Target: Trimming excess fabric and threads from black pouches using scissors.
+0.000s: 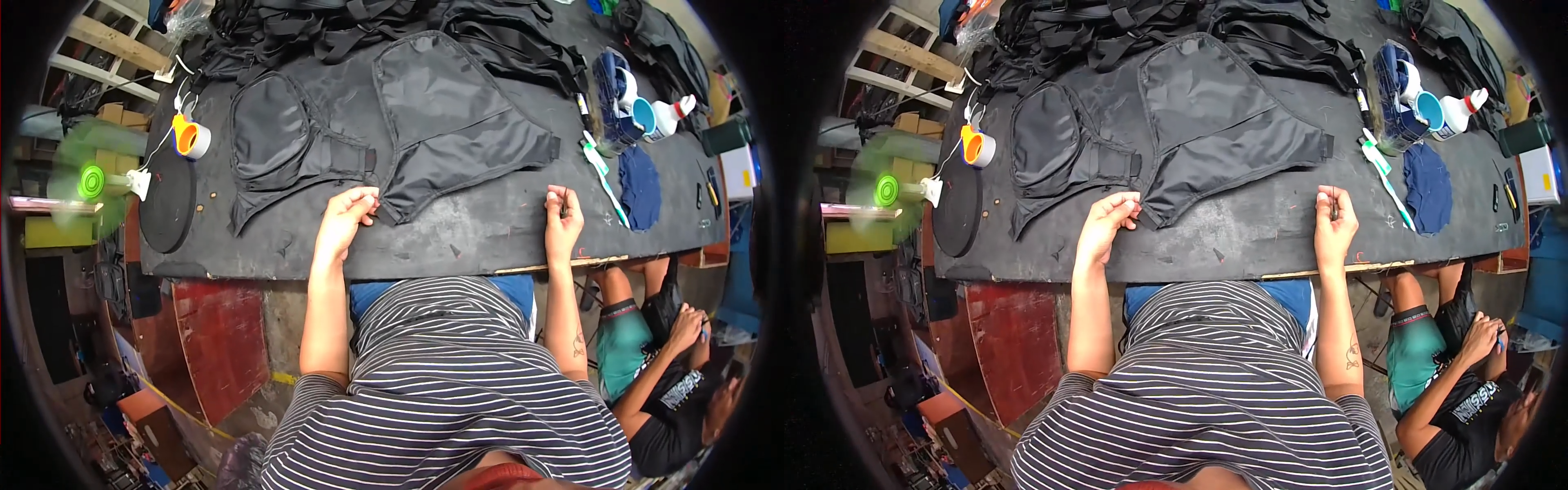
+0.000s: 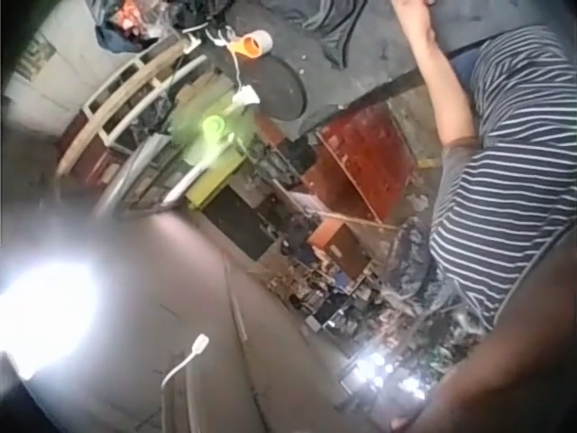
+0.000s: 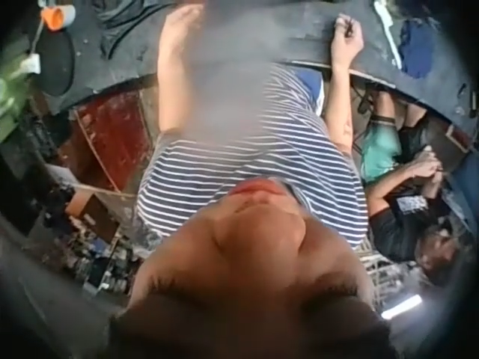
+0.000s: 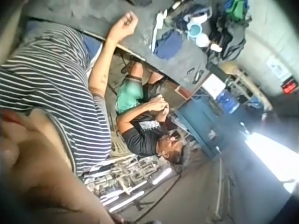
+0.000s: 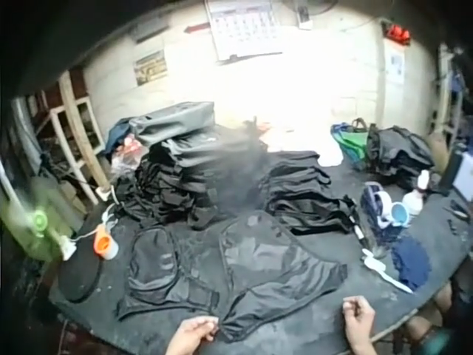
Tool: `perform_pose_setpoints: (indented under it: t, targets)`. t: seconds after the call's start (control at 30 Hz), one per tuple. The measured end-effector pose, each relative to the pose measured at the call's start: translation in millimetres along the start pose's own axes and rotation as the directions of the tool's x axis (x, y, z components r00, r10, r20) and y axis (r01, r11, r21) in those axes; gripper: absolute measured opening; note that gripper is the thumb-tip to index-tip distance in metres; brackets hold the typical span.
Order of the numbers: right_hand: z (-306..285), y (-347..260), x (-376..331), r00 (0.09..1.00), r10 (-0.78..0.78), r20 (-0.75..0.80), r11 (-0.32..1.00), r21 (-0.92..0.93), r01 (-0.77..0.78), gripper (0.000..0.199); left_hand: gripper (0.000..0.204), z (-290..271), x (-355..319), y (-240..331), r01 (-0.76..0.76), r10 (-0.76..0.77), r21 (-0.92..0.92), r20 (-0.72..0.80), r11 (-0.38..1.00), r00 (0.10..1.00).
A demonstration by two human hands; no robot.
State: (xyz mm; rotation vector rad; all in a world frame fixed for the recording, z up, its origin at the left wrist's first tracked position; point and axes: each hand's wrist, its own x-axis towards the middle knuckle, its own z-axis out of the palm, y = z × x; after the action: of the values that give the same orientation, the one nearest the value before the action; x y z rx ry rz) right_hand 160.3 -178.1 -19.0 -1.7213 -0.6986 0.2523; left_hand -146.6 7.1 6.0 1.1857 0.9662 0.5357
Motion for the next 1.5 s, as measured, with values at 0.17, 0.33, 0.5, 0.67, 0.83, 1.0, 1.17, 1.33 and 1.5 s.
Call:
perform_pose_setpoints:
  t: [0.17,0.33,0.5,0.67,0.83,1.0,1.17,1.33,1.5]
  targets:
    - [-1.9,-0.7,0.6,1.000,0.029,-0.005,0.999,-0.040,-0.029,0.011,0.038,9.6,-5.4,7.2,-0.066,0.066,-0.023,0.027,0.998,0.997]
    - [1.2,2.3,1.3,1.000,0.022,-0.003,0.999,-0.025,-0.022,0.009,0.026,17.7,-4.8,-4.1,-0.173,0.179,0.054,-0.126,0.983,0.976]
    - [-1.9,0.3,-1.4,0.999,0.018,-0.038,1.000,0.004,-0.018,0.010,0.013,20.4,-7.8,-6.5,-0.258,0.270,0.098,-0.148,0.961,0.951]
    - [2.1,-8.7,-0.8,0.978,-0.134,-0.161,0.979,-0.178,0.104,0.033,0.014,25.1,-10.1,-10.6,-0.204,0.223,0.118,-0.179,0.972,0.958]
    - [-1.0,1.3,0.3,0.982,-0.118,-0.146,0.989,-0.109,0.103,0.037,0.019,42.3,-3.9,-19.3,-0.305,0.363,0.221,-0.306,0.926,0.880]
    - [0.1,-0.7,4.5,0.983,-0.072,-0.168,0.997,-0.038,0.067,0.032,0.019,46.0,1.9,-30.1,-0.370,0.497,0.366,-0.361,0.854,0.789]
    - [0.3,4.8,4.2,0.978,-0.108,-0.177,0.994,-0.049,0.101,0.031,0.016,45.9,-1.8,-26.2,-0.331,0.474,0.392,-0.356,0.858,0.805]
    - [-1.1,2.6,3.0,0.984,-0.098,-0.148,0.995,-0.026,0.096,0.031,0.014,45.6,-0.1,-30.2,-0.349,0.485,0.382,-0.355,0.856,0.800]
    - [-1.0,6.7,4.2,0.987,-0.067,-0.144,0.998,0.014,0.069,0.029,0.011,48.4,0.0,-26.1,-0.311,0.489,0.456,-0.351,0.834,0.798]
